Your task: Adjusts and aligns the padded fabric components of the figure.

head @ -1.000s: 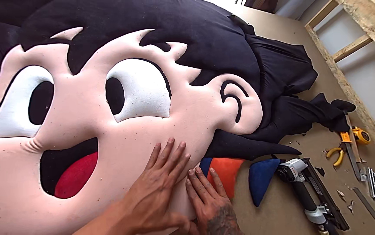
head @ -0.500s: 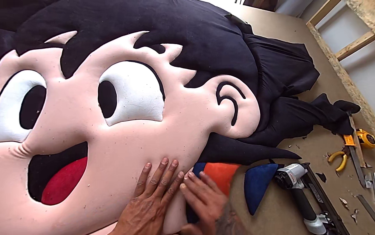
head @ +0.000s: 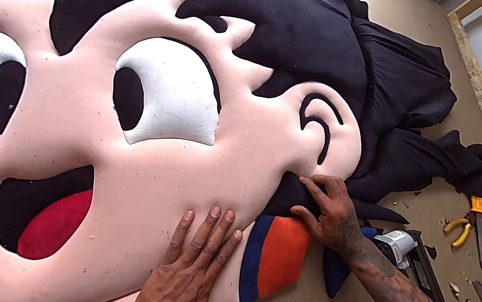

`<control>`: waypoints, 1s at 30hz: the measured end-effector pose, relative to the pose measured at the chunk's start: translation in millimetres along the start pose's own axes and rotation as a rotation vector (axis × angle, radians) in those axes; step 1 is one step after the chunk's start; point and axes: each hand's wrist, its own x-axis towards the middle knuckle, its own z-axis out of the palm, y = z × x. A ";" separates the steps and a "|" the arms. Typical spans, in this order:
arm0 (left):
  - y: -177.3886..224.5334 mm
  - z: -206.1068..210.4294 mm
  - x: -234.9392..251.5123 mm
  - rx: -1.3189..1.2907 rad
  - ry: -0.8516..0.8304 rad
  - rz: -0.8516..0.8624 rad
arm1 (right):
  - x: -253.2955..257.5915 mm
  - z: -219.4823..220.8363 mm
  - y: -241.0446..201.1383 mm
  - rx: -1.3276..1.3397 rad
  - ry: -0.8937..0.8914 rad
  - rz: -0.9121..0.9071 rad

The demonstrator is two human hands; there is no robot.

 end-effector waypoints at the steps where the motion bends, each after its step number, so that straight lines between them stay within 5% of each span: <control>1: -0.9 -0.4 0.7 -0.013 -0.003 0.002 | 1.4 1.2 0.5 0.009 0.000 0.003; 13: -4.5 -6.5 0.0 -0.020 -0.039 0.050 | 2.9 -2.5 -11.2 0.054 0.130 0.036; 19: 1.1 -2.9 -2.5 0.061 0.041 0.045 | -68.7 -56.8 -32.0 0.034 0.287 0.270; 24: 1.0 3.2 -1.9 0.104 0.100 0.055 | -115.6 -79.1 0.3 -0.146 0.106 0.198; 30: 4.5 3.8 -1.6 0.100 0.101 0.054 | -88.6 -90.1 73.9 -0.230 -0.150 0.118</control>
